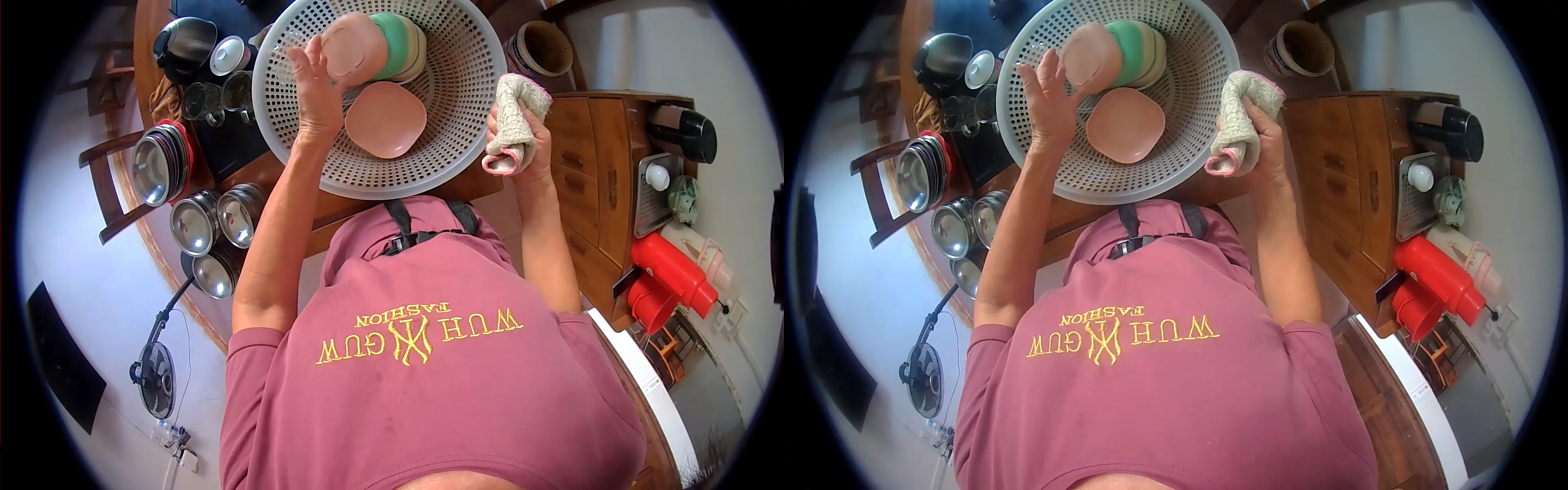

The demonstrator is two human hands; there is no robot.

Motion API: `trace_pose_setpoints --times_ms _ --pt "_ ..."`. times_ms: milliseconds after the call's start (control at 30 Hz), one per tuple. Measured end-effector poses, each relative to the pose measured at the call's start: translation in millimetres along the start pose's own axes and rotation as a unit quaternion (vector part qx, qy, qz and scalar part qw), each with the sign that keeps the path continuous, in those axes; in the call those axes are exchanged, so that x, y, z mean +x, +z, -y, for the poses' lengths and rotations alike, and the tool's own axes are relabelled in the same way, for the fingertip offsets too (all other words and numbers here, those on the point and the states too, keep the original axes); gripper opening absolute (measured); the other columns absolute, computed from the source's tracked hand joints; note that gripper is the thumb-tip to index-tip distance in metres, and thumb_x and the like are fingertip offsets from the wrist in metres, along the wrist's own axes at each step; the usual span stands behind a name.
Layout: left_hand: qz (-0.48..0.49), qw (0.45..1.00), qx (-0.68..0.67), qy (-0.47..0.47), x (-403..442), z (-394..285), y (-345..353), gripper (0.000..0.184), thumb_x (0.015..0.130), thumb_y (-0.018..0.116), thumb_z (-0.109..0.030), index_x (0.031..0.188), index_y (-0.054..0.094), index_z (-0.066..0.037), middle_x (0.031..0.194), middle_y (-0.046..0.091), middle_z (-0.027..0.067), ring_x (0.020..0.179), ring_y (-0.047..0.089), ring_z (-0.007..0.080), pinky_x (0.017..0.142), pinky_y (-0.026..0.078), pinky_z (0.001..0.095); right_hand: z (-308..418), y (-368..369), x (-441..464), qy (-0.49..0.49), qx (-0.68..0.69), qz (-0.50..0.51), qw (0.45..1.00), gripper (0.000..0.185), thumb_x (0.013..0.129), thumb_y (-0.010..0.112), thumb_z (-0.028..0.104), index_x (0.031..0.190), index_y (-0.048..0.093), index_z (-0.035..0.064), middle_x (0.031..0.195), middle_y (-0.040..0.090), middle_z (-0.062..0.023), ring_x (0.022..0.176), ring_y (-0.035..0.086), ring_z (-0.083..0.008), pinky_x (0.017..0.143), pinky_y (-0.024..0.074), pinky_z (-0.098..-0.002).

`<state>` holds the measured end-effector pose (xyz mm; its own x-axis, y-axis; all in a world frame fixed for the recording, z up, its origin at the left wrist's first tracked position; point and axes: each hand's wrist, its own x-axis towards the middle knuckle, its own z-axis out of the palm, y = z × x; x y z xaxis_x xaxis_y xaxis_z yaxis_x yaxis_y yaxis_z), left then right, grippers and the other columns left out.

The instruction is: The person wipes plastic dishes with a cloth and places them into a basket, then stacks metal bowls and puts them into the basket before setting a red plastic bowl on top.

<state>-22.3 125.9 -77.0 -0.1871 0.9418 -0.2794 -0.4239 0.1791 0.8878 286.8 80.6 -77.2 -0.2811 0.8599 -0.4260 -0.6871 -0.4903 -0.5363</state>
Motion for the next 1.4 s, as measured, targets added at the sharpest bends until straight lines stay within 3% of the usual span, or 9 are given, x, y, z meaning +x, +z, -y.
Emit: trace_pose_setpoints --times_ms 267,333,367,433,500,600,833,1200,1400 --pt "-0.011 0.987 0.161 -0.015 -3.4 16.2 -12.4 0.082 0.096 0.026 -0.071 0.149 0.037 -0.009 0.157 0.028 0.0129 0.148 0.015 0.0296 0.114 0.014 0.0602 -0.7 -1.5 0.2 0.006 0.01 -0.021 1.0 0.032 0.101 0.049 0.03 0.113 0.052 -0.0002 0.092 0.055 -0.0111 0.072 0.052 -0.0175 0.059 0.0485 -0.0312" --pt "-0.014 0.951 0.309 0.017 -13.2 17.3 -17.8 0.066 0.098 0.04 -0.058 0.13 0.057 -0.003 0.134 0.054 0.016 0.128 0.047 0.0259 0.105 0.034 0.0485 -0.7 -6.6 1.4 0.015 0.01 0.002 1.0 0.033 0.101 0.049 0.03 0.114 0.052 -0.0001 0.093 0.055 -0.0114 0.072 0.052 -0.0177 0.059 0.0485 -0.0312" --pt "-0.014 0.951 0.309 0.016 -19.8 19.1 -18.7 0.066 0.098 0.04 -0.058 0.13 0.057 -0.003 0.134 0.054 0.016 0.128 0.047 0.0259 0.105 0.034 0.0485 -0.9 -7.3 1.5 0.015 0.011 0.001 1.0 0.033 0.101 0.049 0.03 0.114 0.052 -0.0001 0.093 0.055 -0.0114 0.072 0.052 -0.0177 0.059 0.0485 -0.0312" --pt "0.058 0.9 0.43 0.038 -36.8 19.0 -13.6 0.046 0.098 0.053 -0.04 0.101 0.068 0.003 0.096 0.064 0.01 0.089 0.06 0.0202 0.081 0.048 0.034 -0.2 -6.1 1.8 0.023 0.027 0.007 0.999 0.033 0.1 0.049 0.03 0.114 0.052 0.0001 0.093 0.056 -0.0115 0.072 0.053 -0.0178 0.059 0.0485 -0.0313" --pt "0.092 0.896 0.433 0.019 -44.1 20.2 -5.9 0.046 0.095 0.057 -0.041 0.092 0.069 0.003 0.084 0.068 0.0142 0.079 0.066 0.0246 0.073 0.051 0.0395 1.3 -5.7 2.1 0.023 0.014 0.006 1.0 0.033 0.1 0.049 0.03 0.113 0.052 0.0002 0.093 0.056 -0.0115 0.072 0.053 -0.0178 0.059 0.0484 -0.0312" --pt "0.236 0.727 0.645 -0.001 -46.3 28.9 5.2 0.042 0.089 0.062 -0.041 0.084 0.068 0.0 0.078 0.066 0.0234 0.073 0.065 0.0386 0.066 0.05 0.0475 1.3 -5.7 2.9 0.024 -0.001 -0.002 1.0 0.032 0.1 0.049 0.03 0.113 0.052 0.0002 0.092 0.056 -0.0112 0.072 0.053 -0.0179 0.059 0.0482 -0.0312" --pt "0.309 0.579 0.749 0.089 -51.7 66.5 27.1 0.041 0.086 0.065 -0.042 0.081 0.071 -0.002 0.079 0.069 0.0198 0.074 0.068 0.0385 0.065 0.052 0.0505 -0.4 -8.7 3.9 0.019 0.004 0.01 1.0 0.034 0.099 0.05 0.029 0.114 0.052 -0.0009 0.091 0.057 -0.011 0.072 0.055 -0.0183 0.061 0.0483 -0.0312" --pt "0.322 0.546 0.768 0.091 -60.1 75.7 23.2 0.022 0.088 0.055 -0.018 0.084 0.07 -0.003 0.081 0.07 0.0207 0.076 0.069 0.0388 0.067 0.054 0.0506 -1.7 -4.5 5.7 0.005 0.016 -0.03 0.999 0.032 0.099 0.051 0.028 0.11 0.055 -0.0022 0.087 0.058 -0.0103 0.071 0.056 -0.0178 0.058 0.0482 -0.0304" --pt "0.306 0.592 0.739 0.101 -67.0 55.1 23.0 0.022 0.088 0.052 -0.015 0.08 0.067 -0.003 0.076 0.068 0.0222 0.072 0.068 0.041 0.065 0.053 0.0525 -1.8 -1.8 5.9 -0.004 -0.005 -0.046 0.999 0.032 0.099 0.052 0.029 0.108 0.055 -0.0016 0.086 0.058 -0.0104 0.071 0.056 -0.0175 0.058 0.0485 -0.0298"
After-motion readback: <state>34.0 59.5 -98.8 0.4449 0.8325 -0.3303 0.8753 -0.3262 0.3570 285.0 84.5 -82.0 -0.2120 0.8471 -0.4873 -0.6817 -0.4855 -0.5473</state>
